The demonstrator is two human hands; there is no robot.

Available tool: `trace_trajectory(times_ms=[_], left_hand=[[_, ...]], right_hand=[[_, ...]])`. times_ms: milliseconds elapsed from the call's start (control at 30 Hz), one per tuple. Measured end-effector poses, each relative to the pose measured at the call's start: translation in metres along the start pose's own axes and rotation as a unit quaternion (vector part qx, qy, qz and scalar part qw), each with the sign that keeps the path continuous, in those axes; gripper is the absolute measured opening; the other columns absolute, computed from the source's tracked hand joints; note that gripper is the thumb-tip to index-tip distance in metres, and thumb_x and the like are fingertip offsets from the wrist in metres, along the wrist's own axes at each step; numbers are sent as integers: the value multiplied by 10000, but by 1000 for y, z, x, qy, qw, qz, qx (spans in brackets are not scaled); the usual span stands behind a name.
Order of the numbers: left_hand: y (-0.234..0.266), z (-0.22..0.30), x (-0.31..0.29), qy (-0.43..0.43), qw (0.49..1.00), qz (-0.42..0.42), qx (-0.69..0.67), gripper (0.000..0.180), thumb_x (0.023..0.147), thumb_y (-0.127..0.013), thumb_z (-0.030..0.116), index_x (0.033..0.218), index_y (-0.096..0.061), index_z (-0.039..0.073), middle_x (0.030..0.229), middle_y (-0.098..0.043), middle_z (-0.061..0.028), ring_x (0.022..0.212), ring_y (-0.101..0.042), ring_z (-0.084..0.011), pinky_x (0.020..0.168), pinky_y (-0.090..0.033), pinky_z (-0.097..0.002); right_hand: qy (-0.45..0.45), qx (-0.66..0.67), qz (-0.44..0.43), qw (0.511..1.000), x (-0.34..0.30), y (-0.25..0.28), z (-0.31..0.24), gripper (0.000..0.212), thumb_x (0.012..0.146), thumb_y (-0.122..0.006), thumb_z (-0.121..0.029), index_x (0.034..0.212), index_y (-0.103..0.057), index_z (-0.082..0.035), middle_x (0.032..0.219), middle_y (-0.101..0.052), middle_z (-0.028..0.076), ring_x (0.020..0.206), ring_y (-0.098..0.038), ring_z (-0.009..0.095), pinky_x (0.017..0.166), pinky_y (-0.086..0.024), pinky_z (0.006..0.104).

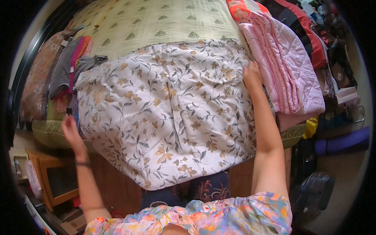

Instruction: The person folds a blue patterned cloth, a white floral sheet, and several towels on a bed. They handle each item individually, smoothing and folding them into neat stacks before placing them on the bed.

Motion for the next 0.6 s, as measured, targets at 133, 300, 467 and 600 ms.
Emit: trace_trajectory(times_ms=[133,300,467,600], left_hand=[[25,-38,-169,268,961,-15,-64,591,917,-545,360,1342,-347,0,1355,-399,-110,1248,-355,-211,1068,-237,-344],[9,-64,-262,453,805,-191,-332,536,853,-655,256,1298,-432,59,1266,-516,-43,1164,-484,-212,992,-377,-355],[45,-28,-249,359,889,-70,-275,408,850,-638,88,1220,-470,61,1095,-592,-47,923,-595,-152,700,-525,-276],[74,1,-248,328,918,-101,-200,444,845,-646,107,1247,-462,73,1101,-601,-21,840,-596,-76,502,-476,-158]], right_hand=[[186,87,64,977,-114,71,-74,308,794,-605,-27,1092,-540,12,1231,-507,214,1193,-455,365,992,-371,416],[302,271,-69,911,-251,108,-185,427,651,-699,46,1053,-574,-29,1096,-586,146,1059,-552,326,915,-432,387],[388,283,-230,847,-348,122,-246,503,686,-713,-94,1146,-514,-53,1195,-527,128,1167,-479,296,977,-358,427],[384,245,-229,860,-373,111,-252,551,704,-700,-110,1205,-474,-68,1251,-476,113,1234,-410,285,1011,-307,441]])
Point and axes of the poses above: each hand's wrist, its own x-axis towards the middle knuckle, its own y-axis out of the back of the hand, z = x × y, the point moved 5 cm from there along x, towards the middle knuckle
